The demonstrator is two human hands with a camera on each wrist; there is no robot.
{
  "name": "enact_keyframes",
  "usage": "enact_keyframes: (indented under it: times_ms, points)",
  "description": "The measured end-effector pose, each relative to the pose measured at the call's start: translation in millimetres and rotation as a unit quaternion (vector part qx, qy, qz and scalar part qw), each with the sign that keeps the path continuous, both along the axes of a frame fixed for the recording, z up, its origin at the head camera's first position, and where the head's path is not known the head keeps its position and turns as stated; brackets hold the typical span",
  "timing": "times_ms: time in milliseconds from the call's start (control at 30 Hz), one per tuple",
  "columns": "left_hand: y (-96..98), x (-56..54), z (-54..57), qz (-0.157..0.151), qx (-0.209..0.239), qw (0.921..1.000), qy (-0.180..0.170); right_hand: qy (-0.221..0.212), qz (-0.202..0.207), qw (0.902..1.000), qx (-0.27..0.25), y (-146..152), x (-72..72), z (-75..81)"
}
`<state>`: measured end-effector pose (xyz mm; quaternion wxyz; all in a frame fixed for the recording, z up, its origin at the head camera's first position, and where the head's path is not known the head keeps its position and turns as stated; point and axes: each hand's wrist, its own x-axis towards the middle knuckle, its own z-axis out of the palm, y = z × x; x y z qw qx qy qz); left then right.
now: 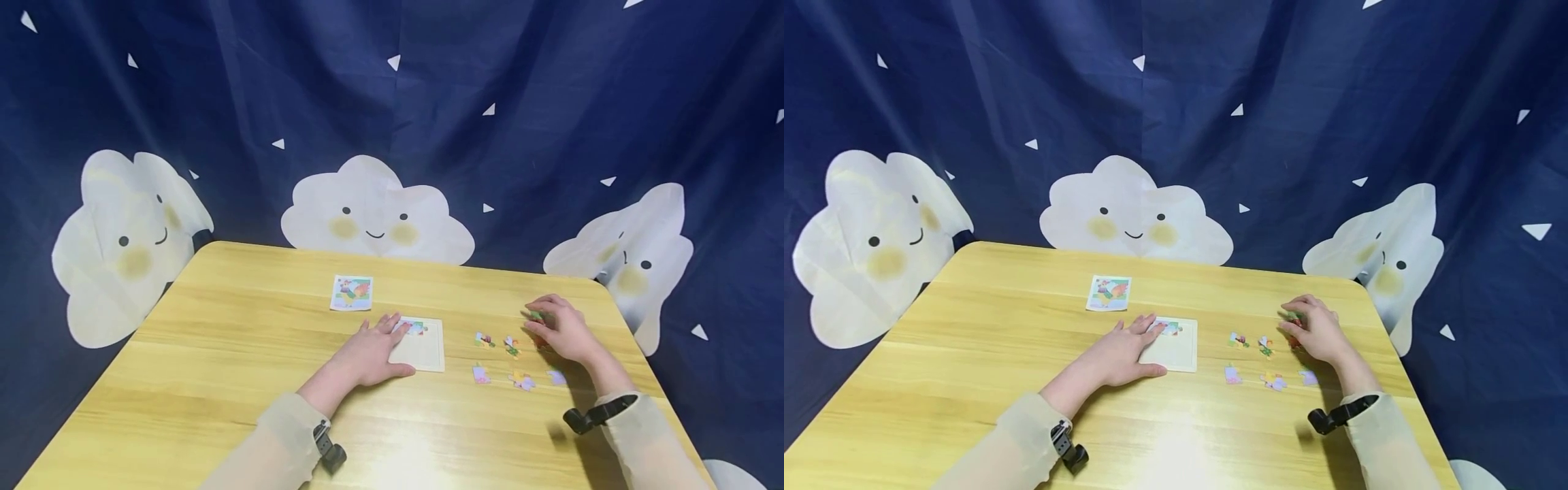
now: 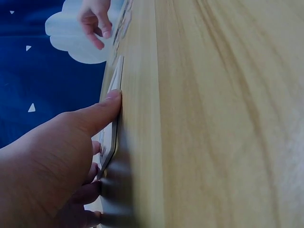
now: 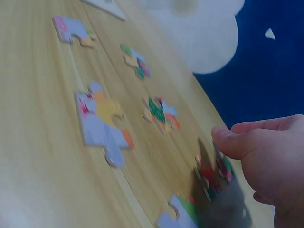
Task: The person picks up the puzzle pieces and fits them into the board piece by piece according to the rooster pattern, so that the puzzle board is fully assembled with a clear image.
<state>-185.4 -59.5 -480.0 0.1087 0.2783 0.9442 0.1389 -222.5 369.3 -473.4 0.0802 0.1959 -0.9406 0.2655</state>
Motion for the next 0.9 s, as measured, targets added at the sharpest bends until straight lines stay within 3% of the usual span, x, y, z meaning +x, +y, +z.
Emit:
enact_keyframes:
  times_ms: [167, 333, 900]
  points:
    - [-0.1, 0.9, 0.5, -0.001, 0.005, 1.0, 0.001, -0.053, -0.044, 0.9975, 0.013, 10, 0.7, -1.0]
    - [0.4, 1.9, -0.1, -0.002, -0.001, 1.0, 0.0, -0.076, -0.06, 0.9952, 0.011, 14, -0.8, -5.4]
    - [1.9, 2.1, -0.8, 0.0, -0.001, 1.0, 0.004, -0.039, -0.108, 0.9934, -0.009, 18, 1.2, -8.2]
